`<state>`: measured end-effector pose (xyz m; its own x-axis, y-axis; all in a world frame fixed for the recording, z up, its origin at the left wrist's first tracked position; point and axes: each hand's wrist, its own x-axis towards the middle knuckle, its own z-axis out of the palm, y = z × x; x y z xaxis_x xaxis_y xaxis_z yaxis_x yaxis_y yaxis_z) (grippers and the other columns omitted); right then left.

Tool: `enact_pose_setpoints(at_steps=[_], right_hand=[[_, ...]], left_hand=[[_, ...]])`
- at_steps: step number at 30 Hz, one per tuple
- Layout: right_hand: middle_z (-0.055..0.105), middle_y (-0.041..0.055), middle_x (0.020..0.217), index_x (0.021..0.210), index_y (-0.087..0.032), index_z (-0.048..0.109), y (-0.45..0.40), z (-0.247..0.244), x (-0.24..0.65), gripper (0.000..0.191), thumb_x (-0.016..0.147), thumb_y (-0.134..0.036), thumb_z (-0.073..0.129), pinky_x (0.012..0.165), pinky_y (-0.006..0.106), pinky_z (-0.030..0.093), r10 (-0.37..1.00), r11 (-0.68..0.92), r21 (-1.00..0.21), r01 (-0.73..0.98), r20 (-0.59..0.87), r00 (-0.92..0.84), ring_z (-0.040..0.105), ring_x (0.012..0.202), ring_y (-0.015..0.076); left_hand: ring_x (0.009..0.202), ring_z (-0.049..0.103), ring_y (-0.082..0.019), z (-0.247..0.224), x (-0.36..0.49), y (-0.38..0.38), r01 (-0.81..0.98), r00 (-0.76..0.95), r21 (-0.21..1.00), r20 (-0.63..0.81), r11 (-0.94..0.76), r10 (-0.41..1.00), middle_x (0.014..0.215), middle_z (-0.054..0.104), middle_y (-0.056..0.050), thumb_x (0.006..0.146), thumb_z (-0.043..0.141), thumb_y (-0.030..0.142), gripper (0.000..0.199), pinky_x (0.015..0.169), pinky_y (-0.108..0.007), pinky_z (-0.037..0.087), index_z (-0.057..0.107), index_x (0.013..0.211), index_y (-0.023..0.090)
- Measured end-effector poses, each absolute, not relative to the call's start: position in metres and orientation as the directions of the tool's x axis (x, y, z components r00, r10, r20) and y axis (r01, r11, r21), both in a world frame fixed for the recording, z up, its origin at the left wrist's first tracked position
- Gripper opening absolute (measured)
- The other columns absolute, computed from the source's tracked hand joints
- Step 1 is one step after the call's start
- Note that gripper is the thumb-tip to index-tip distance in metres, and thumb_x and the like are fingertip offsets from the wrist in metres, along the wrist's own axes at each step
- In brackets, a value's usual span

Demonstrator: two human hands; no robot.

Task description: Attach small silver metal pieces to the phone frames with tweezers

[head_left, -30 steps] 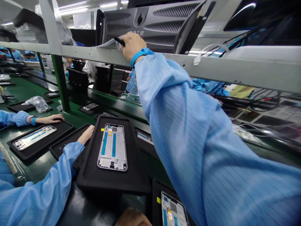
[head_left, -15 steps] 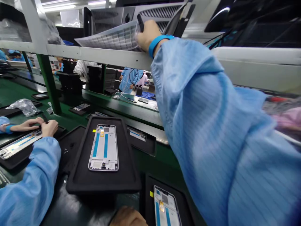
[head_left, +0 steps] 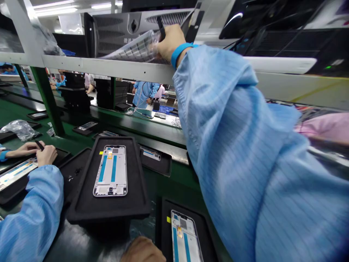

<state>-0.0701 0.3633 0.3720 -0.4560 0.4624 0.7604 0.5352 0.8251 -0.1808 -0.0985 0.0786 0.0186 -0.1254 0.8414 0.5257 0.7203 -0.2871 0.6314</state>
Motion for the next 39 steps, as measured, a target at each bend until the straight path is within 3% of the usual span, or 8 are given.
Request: enact_pose_setpoints(at_steps=[4, 7, 12, 16, 20, 27, 32, 39], right_hand=[[0.065, 0.0154, 0.103, 0.102, -0.003, 0.065, 0.363, 0.366, -0.063, 0.027, 0.081, -0.018, 0.058, 0.084, 0.027, 0.042, 0.345, 0.839, -0.069, 0.540, 0.834, -0.430, 0.060, 0.098, 0.0199], [0.066, 0.0120, 0.100, 0.100, -0.008, 0.066, 0.359, 0.364, -0.063, 0.022, 0.083, -0.017, 0.056, 0.084, 0.029, 0.044, 0.259, 0.865, 0.033, 0.501, 0.825, -0.502, 0.061, 0.096, 0.0187], [0.067, 0.0052, 0.087, 0.087, -0.012, 0.066, 0.343, 0.361, -0.056, 0.016, 0.080, -0.026, 0.064, 0.082, 0.036, 0.049, 0.192, 0.878, 0.168, 0.448, 0.734, -0.651, 0.063, 0.088, 0.0173], [0.067, 0.0079, 0.096, 0.096, -0.018, 0.068, 0.329, 0.351, -0.040, 0.017, 0.083, -0.023, 0.057, 0.080, 0.036, 0.047, 0.182, 0.853, 0.204, 0.481, 0.746, -0.640, 0.062, 0.094, 0.0236], [0.066, 0.0050, 0.104, 0.109, -0.026, 0.063, 0.322, 0.339, -0.027, 0.027, 0.090, -0.029, 0.044, 0.082, 0.036, 0.048, 0.181, 0.809, 0.257, 0.528, 0.746, -0.641, 0.060, 0.098, 0.0238], [0.066, 0.0064, 0.104, 0.104, -0.022, 0.061, 0.327, 0.335, 0.000, 0.027, 0.089, -0.017, 0.040, 0.079, 0.038, 0.050, 0.208, 0.704, 0.295, 0.646, 0.784, -0.585, 0.062, 0.096, 0.0251], [0.066, 0.0052, 0.103, 0.103, -0.025, 0.060, 0.332, 0.331, 0.030, 0.025, 0.088, -0.016, 0.041, 0.073, 0.037, 0.050, 0.249, 0.641, 0.275, 0.717, 0.808, -0.533, 0.062, 0.094, 0.0259], [0.066, 0.0038, 0.099, 0.109, -0.024, 0.054, 0.316, 0.331, 0.060, 0.027, 0.088, -0.013, 0.041, 0.074, 0.037, 0.048, 0.210, 0.606, 0.285, 0.743, 0.843, -0.495, 0.061, 0.090, 0.0231]], left_hand=[[0.101, 0.056, -0.020, 0.052, -0.088, 0.065, 0.767, -0.079, 0.558, 0.572, -0.316, 0.817, 0.115, 0.055, -0.005, 0.088, 0.050, 0.036, 0.029, 0.081, -0.041, 0.050, 0.054, 0.113, 0.021], [0.102, 0.054, -0.021, 0.085, -0.071, 0.048, 0.812, -0.068, 0.493, 0.612, -0.312, 0.788, 0.118, 0.054, -0.008, 0.085, 0.053, 0.040, 0.031, 0.079, -0.040, 0.051, 0.054, 0.113, 0.026], [0.130, 0.034, -0.029, 0.161, -0.068, 0.059, 0.882, -0.132, 0.397, 0.726, -0.254, 0.675, 0.137, 0.040, 0.007, 0.083, 0.051, 0.041, 0.054, 0.100, -0.053, 0.040, 0.031, 0.133, 0.047], [0.137, 0.019, -0.031, 0.224, -0.102, 0.144, 0.991, -0.091, 0.127, 0.867, -0.041, 0.490, 0.145, 0.027, -0.005, 0.081, 0.052, 0.038, 0.071, 0.111, -0.056, 0.019, 0.018, 0.142, 0.021], [0.138, 0.009, -0.035, 0.261, -0.127, 0.235, 0.970, -0.240, 0.205, 0.883, 0.129, 0.403, 0.150, 0.013, -0.014, 0.079, 0.060, 0.031, 0.078, 0.111, -0.056, 0.016, 0.017, 0.141, 0.013], [0.125, 0.037, -0.030, 0.286, -0.129, 0.286, 0.976, -0.198, 0.145, 0.899, 0.161, 0.391, 0.130, 0.043, -0.018, 0.094, 0.031, 0.019, 0.038, 0.105, -0.045, 0.031, 0.033, 0.128, 0.002], [0.127, 0.030, -0.032, 0.292, -0.135, 0.295, 0.994, -0.081, 0.037, 0.873, 0.101, 0.482, 0.123, 0.044, -0.013, 0.096, 0.002, 0.019, 0.049, 0.103, -0.046, 0.023, 0.033, 0.110, -0.016], [0.116, 0.043, -0.023, 0.294, -0.148, 0.295, 0.989, -0.065, -0.002, 0.890, 0.145, 0.452, 0.123, 0.051, -0.015, 0.097, 0.022, 0.025, 0.037, 0.098, -0.048, 0.035, 0.041, 0.116, 0.000]])
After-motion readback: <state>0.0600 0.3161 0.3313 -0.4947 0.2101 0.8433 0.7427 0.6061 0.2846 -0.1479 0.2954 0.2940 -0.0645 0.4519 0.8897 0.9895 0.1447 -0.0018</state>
